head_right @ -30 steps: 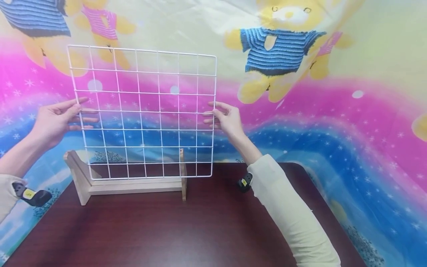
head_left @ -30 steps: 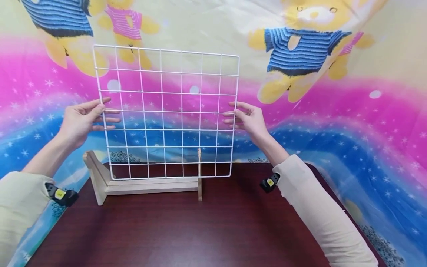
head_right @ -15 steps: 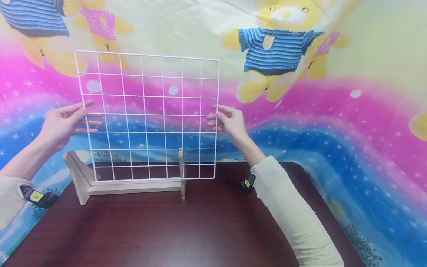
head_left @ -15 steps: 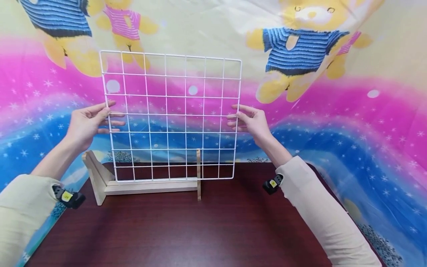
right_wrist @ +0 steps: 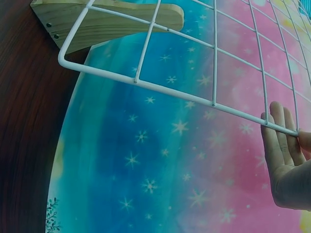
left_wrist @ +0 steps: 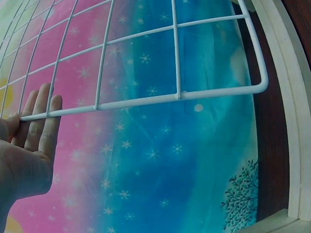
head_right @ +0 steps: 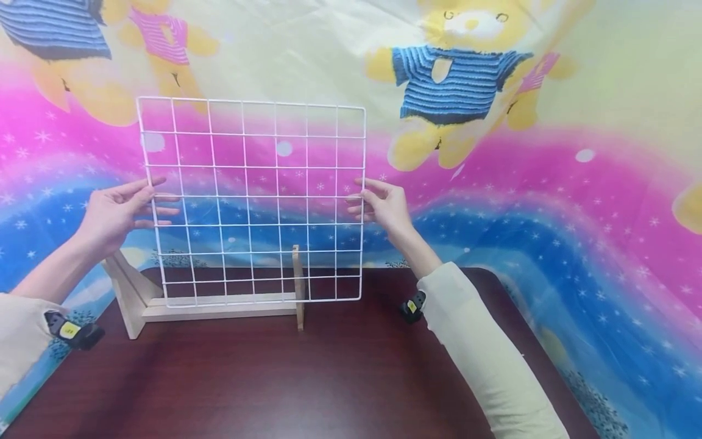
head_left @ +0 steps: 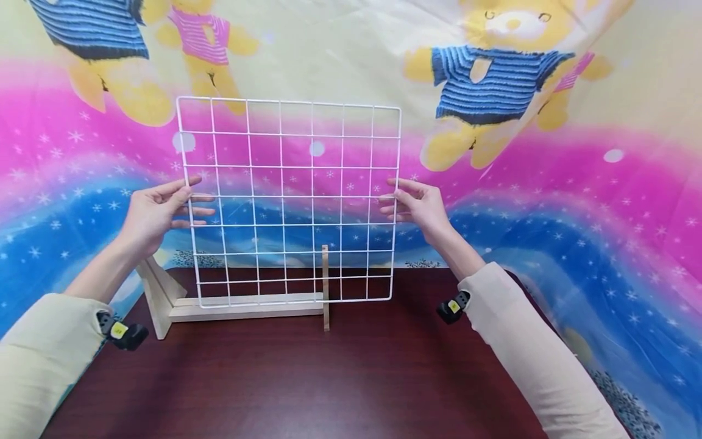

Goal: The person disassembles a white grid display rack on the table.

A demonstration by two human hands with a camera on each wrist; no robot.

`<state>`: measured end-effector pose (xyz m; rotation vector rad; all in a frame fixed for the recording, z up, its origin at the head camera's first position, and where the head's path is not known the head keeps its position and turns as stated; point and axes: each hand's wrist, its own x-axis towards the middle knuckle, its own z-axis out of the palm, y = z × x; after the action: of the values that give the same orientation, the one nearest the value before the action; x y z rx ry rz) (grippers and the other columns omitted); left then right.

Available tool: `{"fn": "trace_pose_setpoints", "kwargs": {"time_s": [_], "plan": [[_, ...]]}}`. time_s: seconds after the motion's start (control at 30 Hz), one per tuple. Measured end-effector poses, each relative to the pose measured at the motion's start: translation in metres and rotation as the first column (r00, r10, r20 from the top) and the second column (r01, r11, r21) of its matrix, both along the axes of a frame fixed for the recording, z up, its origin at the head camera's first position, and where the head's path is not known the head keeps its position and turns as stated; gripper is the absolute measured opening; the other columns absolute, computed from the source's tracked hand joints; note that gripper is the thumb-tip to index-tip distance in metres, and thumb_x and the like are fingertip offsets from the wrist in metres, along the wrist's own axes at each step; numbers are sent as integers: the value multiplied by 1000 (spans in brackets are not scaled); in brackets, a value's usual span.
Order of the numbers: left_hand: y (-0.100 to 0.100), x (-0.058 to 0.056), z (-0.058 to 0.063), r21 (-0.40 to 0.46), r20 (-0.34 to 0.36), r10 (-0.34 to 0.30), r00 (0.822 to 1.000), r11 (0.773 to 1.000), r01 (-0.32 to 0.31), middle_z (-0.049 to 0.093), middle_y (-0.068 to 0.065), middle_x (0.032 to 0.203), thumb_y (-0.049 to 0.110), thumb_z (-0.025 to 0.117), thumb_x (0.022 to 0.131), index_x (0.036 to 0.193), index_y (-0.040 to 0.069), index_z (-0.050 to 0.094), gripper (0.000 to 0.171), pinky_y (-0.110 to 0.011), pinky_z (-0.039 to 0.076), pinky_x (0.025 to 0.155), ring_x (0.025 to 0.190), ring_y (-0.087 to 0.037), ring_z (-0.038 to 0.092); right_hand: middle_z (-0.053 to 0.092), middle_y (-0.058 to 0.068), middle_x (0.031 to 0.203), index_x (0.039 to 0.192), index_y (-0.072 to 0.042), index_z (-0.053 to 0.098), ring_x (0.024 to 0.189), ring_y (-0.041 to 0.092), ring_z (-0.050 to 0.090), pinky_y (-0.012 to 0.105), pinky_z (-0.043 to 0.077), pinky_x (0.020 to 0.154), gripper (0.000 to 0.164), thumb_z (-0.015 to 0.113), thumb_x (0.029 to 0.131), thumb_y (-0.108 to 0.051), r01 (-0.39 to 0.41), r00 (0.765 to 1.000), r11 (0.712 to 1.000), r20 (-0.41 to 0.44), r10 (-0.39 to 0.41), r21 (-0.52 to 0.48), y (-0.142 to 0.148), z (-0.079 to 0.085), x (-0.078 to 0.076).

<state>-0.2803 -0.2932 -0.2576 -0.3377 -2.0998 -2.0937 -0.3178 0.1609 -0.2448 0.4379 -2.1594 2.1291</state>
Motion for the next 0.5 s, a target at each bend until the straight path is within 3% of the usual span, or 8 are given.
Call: {"fn": "trace_pose_setpoints", "kwargs": {"time_s": [0.17,0.5], "plan": [[5,-1,-5,-19,13,1,1000,1000,-1,73,-1,103,28,63,93,140,13,52,51,-34,58,70,87,-19,71,67,24,108,133,-2,57,80,25,72,44,54,78,34,52,100,-6,-5,1000,1000,5,5,-2,5,-4,0],[14,-3,-14,62,-12,-24,1000,998,25,73,-3,102,21,60,95,133,5,58,41,-37,58,70,87,-19,71,72,15,100,132,0,57,80,24,72,41,56,77,33,54,99,-7,15,1000,1000,-9,-16,-21,13,-12,-2]]}}
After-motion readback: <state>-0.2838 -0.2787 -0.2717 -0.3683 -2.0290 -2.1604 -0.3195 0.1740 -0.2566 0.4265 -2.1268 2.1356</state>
